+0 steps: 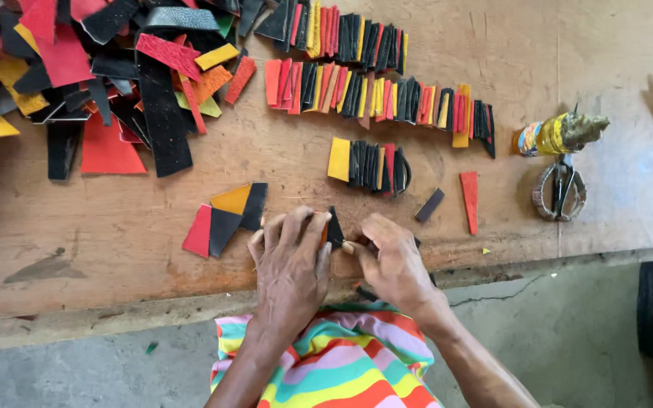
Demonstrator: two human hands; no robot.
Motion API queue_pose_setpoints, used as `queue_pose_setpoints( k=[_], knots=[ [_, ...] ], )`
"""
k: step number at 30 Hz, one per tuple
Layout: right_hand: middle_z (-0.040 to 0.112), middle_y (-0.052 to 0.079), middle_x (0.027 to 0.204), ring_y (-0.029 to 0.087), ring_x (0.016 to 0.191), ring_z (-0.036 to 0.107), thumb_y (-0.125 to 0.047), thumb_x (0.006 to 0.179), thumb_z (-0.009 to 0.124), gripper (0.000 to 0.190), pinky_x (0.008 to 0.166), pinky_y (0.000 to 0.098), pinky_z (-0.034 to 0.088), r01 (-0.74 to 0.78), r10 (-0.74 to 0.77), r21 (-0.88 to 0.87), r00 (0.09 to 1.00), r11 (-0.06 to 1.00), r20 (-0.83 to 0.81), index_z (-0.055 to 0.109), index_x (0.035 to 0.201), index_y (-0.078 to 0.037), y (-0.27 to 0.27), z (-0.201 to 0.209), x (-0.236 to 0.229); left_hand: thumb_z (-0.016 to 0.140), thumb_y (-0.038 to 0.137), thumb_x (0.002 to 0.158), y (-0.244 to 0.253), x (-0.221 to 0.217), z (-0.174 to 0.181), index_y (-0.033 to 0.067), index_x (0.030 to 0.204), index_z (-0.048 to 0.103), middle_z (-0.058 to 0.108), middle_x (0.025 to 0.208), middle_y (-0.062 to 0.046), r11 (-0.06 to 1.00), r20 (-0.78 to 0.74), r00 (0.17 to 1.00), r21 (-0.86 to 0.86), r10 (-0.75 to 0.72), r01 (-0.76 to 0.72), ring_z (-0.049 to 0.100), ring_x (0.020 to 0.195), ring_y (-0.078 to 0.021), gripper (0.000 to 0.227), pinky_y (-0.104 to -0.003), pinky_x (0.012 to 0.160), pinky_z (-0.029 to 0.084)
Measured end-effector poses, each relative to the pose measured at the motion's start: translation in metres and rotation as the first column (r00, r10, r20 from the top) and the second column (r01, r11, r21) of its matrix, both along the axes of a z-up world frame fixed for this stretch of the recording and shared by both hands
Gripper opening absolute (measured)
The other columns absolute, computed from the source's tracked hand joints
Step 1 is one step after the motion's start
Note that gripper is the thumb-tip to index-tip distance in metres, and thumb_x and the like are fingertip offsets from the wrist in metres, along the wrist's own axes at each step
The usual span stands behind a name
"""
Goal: The person repeatedly picks up small colored leather pieces from a pile, aligns them with other pieces, and places them into a growing stack on the table. The person handles the pieces by hand, occasionally adjusting their orientation before stacking them.
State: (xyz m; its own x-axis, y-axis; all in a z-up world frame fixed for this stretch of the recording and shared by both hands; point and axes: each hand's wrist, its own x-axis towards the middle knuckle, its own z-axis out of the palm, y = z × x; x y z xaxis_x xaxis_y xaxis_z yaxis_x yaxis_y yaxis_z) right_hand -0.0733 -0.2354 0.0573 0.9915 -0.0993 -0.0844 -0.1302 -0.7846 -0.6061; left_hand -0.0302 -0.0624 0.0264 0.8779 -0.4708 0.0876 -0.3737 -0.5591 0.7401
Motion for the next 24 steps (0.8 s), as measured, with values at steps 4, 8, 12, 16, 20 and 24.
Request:
queue_pose_setpoints(
  k=[4, 8, 12, 16, 20, 24],
  knots=[
    [0.065, 0.012, 0.087, 0.028, 0.084, 0.062, -0.006, 0.087, 0.075, 0.013, 0.072, 0.0379, 0.05, 0.026, -0.015, 0.104, 0.994, 0.994, -0.108, 0.064, 0.093, -0.002, -0.014, -0.004, -0.004, 0.072, 0.018, 0.083, 0.001, 0.002, 0.001, 0.0032, 0.145, 0.054, 0.051, 0.132, -0.019, 0.999, 0.03, 1.0, -0.037, 0.009, -0.008, 0.045, 0.123, -0.0372, 0.067, -0.054, 0.1, 0.033],
    [0.061, -0.001, 0.09, 0.008, 0.085, 0.056, -0.007, 0.096, 0.07, 0.008, 0.077, 0.0236, 0.049, 0.255, -0.171, 0.53, 0.964, 0.809, -0.203, 0.063, 0.1, -0.004, -0.027, -0.019, -0.014, 0.072, 0.012, 0.083, -0.001, -0.002, 0.0, 0.0056, 0.133, 0.056, 0.054, 0.132, -0.016, 0.998, 0.033, 0.999, -0.065, -0.012, 0.014, 0.049, 0.125, -0.0357, 0.053, -0.054, 0.103, 0.034],
    [0.056, -0.004, 0.098, 0.004, 0.09, 0.052, -0.005, 0.097, 0.068, 0.012, 0.081, 0.0186, 0.046, 0.255, -0.279, 0.629, 0.958, 0.734, -0.064, 0.059, 0.105, -0.003, -0.022, -0.035, -0.021, 0.066, -0.002, 0.088, 0.004, -0.006, -0.003, 0.0086, 0.132, 0.06, 0.063, 0.124, -0.013, 0.971, -0.07, 0.994, -0.229, -0.081, 0.064, 0.061, 0.115, -0.0324, 0.045, -0.046, 0.095, 0.049],
    [0.058, -0.004, 0.099, 0.003, 0.091, 0.053, -0.004, 0.097, 0.067, 0.017, 0.081, 0.017, 0.046, 0.283, -0.298, 0.628, 0.951, 0.725, -0.085, 0.06, 0.112, -0.004, -0.026, -0.037, -0.024, 0.064, -0.008, 0.08, 0.026, -0.008, 0.001, 0.0071, 0.128, 0.064, 0.066, 0.108, -0.016, 0.975, 0.029, 0.999, -0.219, 0.039, -0.031, 0.066, 0.099, -0.0333, 0.05, -0.043, 0.084, 0.054],
    [0.061, -0.002, 0.1, 0.004, 0.092, 0.055, -0.004, 0.098, 0.068, 0.01, 0.081, 0.0176, 0.047, 0.279, -0.257, 0.647, 0.958, 0.71, -0.13, 0.064, 0.108, -0.003, -0.026, -0.032, -0.02, 0.063, -0.003, 0.099, 0.064, 0.016, 0.007, 0.0066, 0.136, 0.062, 0.068, 0.119, -0.012, 0.943, 0.092, 0.948, -0.172, 0.304, -0.285, 0.067, 0.114, -0.0285, 0.038, -0.042, 0.1, 0.055],
    [0.062, -0.002, 0.098, 0.004, 0.089, 0.054, -0.003, 0.097, 0.069, 0.01, 0.08, 0.0181, 0.047, 0.241, -0.227, 0.602, 0.969, 0.761, -0.101, 0.065, 0.106, -0.002, -0.02, -0.031, -0.015, 0.076, 0.009, 0.087, 0.078, 0.033, 0.011, -0.0022, 0.141, 0.053, 0.061, 0.118, -0.022, 0.919, -0.016, 0.921, 0.066, 0.39, -0.388, 0.058, 0.11, -0.0384, 0.06, -0.048, 0.094, 0.047]
  ],
)
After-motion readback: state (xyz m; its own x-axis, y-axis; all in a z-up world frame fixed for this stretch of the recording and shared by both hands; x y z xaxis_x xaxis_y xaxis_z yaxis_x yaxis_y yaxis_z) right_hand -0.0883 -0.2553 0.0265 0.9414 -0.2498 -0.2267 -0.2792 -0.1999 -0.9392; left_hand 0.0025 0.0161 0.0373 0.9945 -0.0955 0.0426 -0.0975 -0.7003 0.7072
